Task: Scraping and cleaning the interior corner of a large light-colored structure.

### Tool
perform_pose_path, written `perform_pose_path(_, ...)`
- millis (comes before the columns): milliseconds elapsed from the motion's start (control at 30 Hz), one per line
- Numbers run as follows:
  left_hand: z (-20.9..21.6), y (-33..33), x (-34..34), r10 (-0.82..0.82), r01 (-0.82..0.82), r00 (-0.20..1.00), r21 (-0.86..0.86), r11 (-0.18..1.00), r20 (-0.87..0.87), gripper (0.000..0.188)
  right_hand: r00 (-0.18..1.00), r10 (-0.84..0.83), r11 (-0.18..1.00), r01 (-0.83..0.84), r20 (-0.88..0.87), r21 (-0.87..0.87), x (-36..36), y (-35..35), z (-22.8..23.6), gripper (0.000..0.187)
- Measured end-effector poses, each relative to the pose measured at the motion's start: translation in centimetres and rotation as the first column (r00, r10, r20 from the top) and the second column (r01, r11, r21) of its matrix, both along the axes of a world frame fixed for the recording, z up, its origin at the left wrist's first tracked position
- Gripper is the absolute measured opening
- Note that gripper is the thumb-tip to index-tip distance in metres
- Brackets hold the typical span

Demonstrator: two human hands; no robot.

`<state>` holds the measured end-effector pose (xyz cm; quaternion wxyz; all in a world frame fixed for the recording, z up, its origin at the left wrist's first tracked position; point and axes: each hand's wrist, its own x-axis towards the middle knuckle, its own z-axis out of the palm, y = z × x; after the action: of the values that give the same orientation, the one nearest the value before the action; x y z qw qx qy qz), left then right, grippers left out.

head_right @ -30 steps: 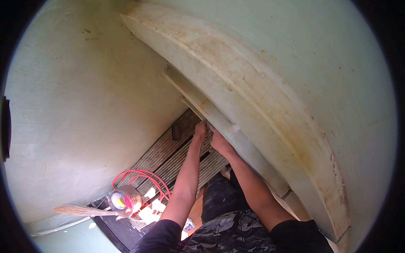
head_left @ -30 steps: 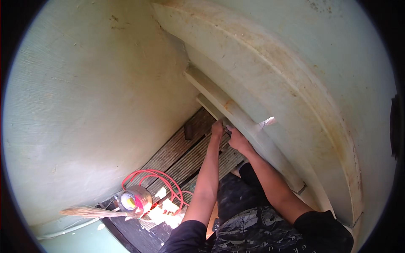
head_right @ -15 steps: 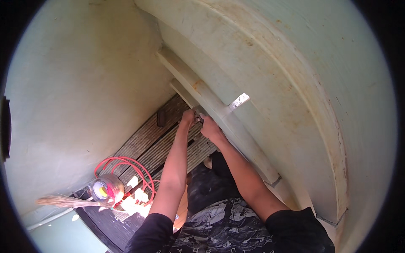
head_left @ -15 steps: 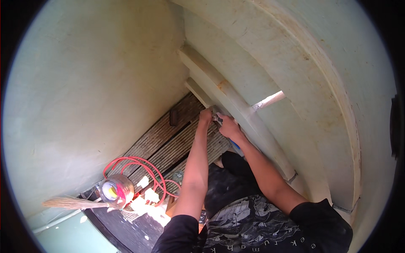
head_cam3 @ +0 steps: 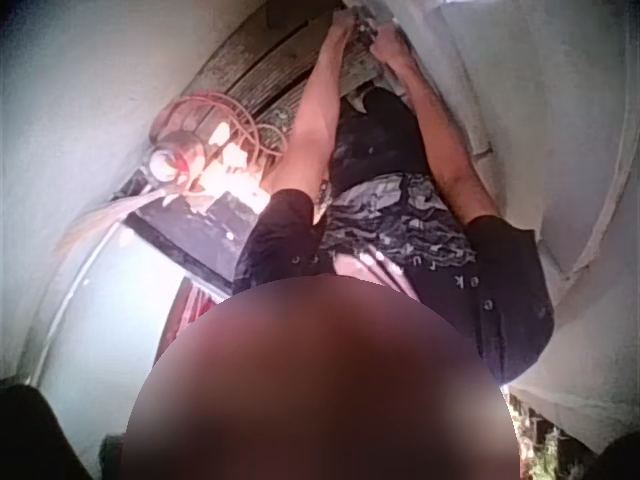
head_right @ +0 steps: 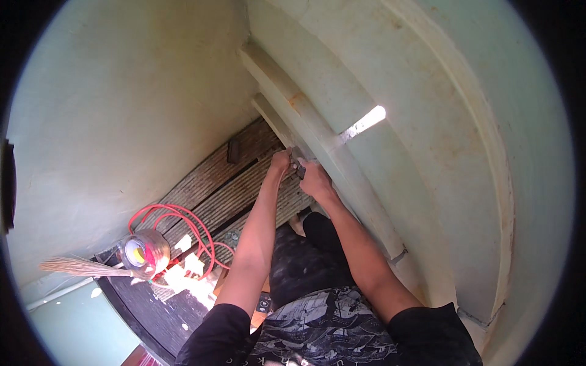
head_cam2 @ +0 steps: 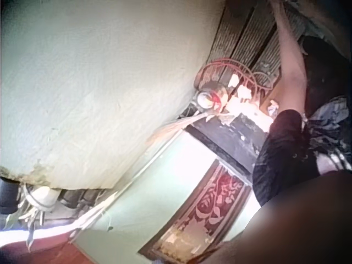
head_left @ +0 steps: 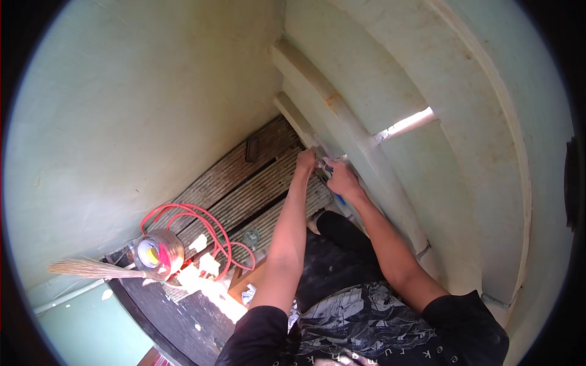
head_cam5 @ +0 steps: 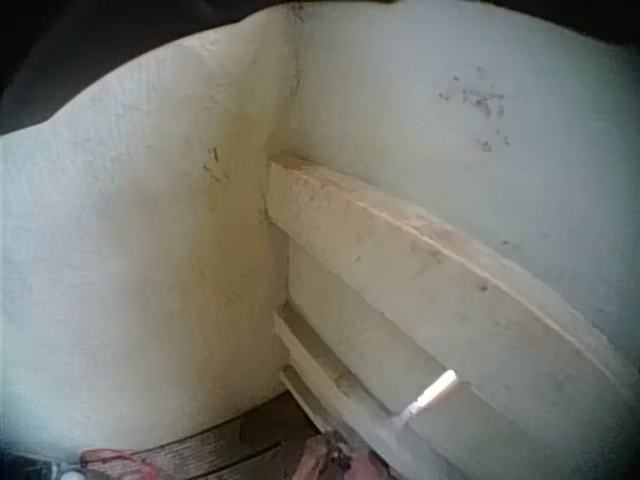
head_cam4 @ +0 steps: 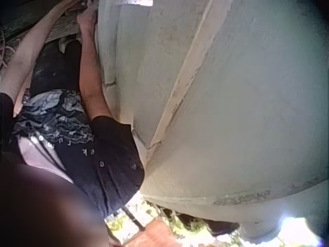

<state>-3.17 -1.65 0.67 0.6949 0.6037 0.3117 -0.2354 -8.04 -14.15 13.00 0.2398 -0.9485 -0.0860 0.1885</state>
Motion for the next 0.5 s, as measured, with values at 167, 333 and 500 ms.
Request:
perform_pose_path(167,-1.5,-1.5,-2.4,-0.523,0.233,0.808,0.668,0.707,0.271,0.038,0.981,-0.123,0.991,0.113,-0.149,-0.078,-3.0,-0.7,0.9,0.062)
perform_pose_path(333,-5.7,-1.8,-2.8,-0.242,-0.074,0.872,0.603,0.795,0.426,0.042,0.984,-0.098,0.994,0.089,-0.146,-0.069,-3.5,0.4,1.8,0.057)
perform_pose_path(500,-4.8,-0.5,-1.9,-0.101,0.049,0.968,0.22,0.974,0.229,0.043,0.996,-0.043,0.999,0.041,-0.083,-0.024,-2.3,0.5,0.9,0.064)
